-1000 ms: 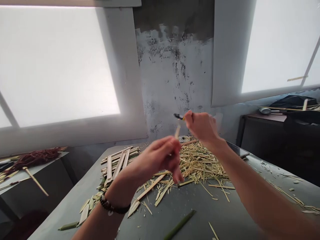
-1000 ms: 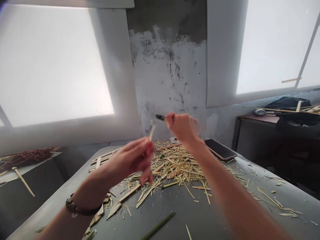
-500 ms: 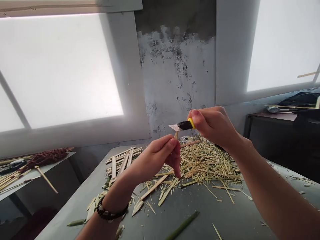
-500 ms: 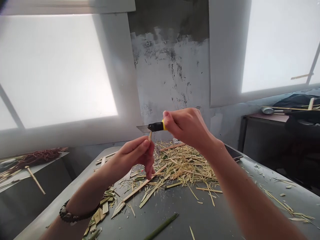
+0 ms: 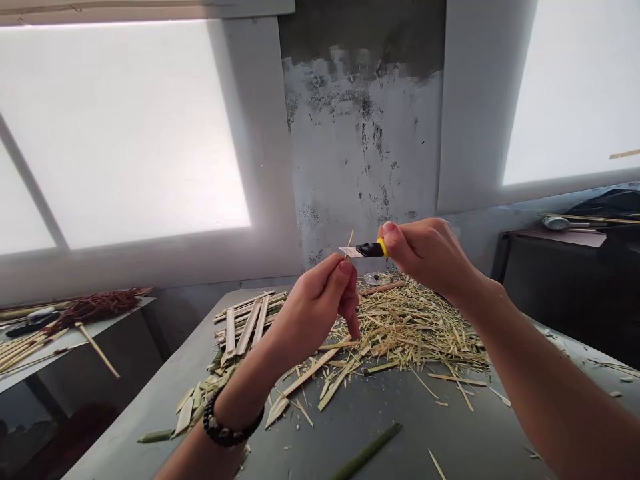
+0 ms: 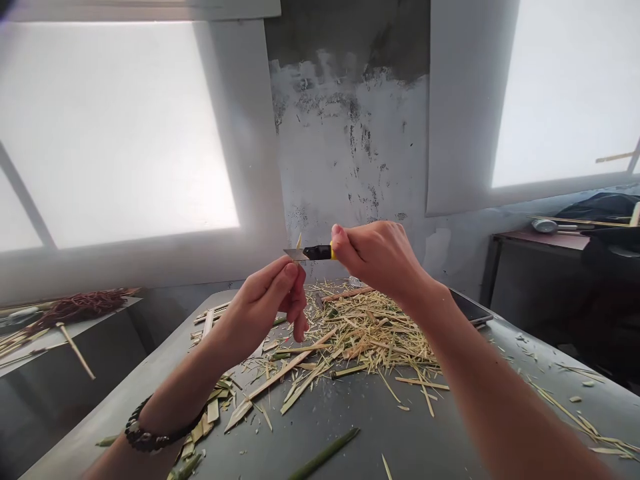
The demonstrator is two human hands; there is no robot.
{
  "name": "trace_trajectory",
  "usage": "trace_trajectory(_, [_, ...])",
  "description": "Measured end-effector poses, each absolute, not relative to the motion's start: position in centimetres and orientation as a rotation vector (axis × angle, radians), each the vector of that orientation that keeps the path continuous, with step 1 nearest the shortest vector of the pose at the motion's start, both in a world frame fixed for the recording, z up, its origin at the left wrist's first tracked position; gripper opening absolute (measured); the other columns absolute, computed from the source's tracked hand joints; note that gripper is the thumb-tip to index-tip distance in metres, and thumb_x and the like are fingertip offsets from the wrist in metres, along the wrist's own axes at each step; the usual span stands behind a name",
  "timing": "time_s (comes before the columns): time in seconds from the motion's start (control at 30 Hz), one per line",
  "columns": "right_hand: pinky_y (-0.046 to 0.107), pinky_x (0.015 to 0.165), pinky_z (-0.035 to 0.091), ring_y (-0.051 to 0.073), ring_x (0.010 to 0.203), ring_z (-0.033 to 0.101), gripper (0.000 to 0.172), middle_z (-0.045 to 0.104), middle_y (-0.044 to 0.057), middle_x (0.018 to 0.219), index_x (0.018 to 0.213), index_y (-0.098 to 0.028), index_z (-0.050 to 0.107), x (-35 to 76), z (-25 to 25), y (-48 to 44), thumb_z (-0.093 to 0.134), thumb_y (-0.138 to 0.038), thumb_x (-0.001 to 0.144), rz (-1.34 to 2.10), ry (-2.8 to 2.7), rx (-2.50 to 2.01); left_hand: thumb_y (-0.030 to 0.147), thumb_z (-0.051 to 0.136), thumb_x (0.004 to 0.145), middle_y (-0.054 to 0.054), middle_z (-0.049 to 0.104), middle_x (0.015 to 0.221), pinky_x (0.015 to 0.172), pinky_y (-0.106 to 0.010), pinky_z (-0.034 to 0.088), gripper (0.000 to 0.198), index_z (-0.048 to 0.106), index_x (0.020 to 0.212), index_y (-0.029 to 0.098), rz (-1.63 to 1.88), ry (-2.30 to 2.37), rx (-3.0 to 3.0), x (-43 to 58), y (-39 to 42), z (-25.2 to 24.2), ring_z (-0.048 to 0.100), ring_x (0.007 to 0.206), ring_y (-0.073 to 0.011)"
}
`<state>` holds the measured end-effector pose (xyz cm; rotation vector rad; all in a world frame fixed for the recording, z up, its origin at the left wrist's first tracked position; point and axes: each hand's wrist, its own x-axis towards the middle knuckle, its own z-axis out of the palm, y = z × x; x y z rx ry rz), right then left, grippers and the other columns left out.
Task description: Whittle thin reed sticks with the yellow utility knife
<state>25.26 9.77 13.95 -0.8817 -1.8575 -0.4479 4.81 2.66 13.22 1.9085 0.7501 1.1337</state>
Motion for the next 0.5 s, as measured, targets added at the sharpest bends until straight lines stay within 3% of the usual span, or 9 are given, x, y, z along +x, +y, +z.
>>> trace_trajectory(0.23, [0.030, 0.056, 0.023, 0.013, 0.048, 0.038, 0.054, 0.050, 0.003, 0.051, 0.060, -0.018, 0.059, 23.8, 12.3, 12.9, 0.029, -0.038, 0.100, -0.505, -1.723, -1.151, 0.043, 0.041, 0.106, 0.011, 0.041, 0.056, 0.064, -0.031, 0.061, 0.033, 0.043, 0.080, 0.022, 1.030, 0.640, 1.694, 4.5, 3.8, 12.6, 0.054, 0.042, -0.0077])
trace_trajectory(0.4, [0.033, 0.059, 0.030, 0.020, 0.054, 0.050, 0.054, 0.055, 0.009, 0.055, 0.059, -0.019, 0.061, 29.1, 13.4, 15.5, 0.030, -0.035, 0.101, -0.338, -1.361, -1.560, 0.044, 0.053, 0.101, 0.006, 0.053, 0.060, 0.055, -0.022, 0.052, 0.031, 0.052, 0.082, 0.020, 0.413, 0.640, 1.816, 5.9, 1.3, 12.6, 0.058, 0.046, -0.0082])
trace_trajectory(0.5, [0.034, 0.059, 0.036, 0.019, 0.057, 0.053, 0.060, 0.057, 0.007, 0.056, 0.055, -0.022, 0.058, 31.8, 14.9, 14.0, 0.027, -0.039, 0.103, -0.218, -1.229, -1.283, 0.044, 0.044, 0.105, 0.002, 0.058, 0.070, 0.058, -0.022, 0.053, 0.033, 0.054, 0.087, 0.018, 0.522, 0.703, 1.780, 6.3, 1.0, 12.6, 0.064, 0.055, -0.0097])
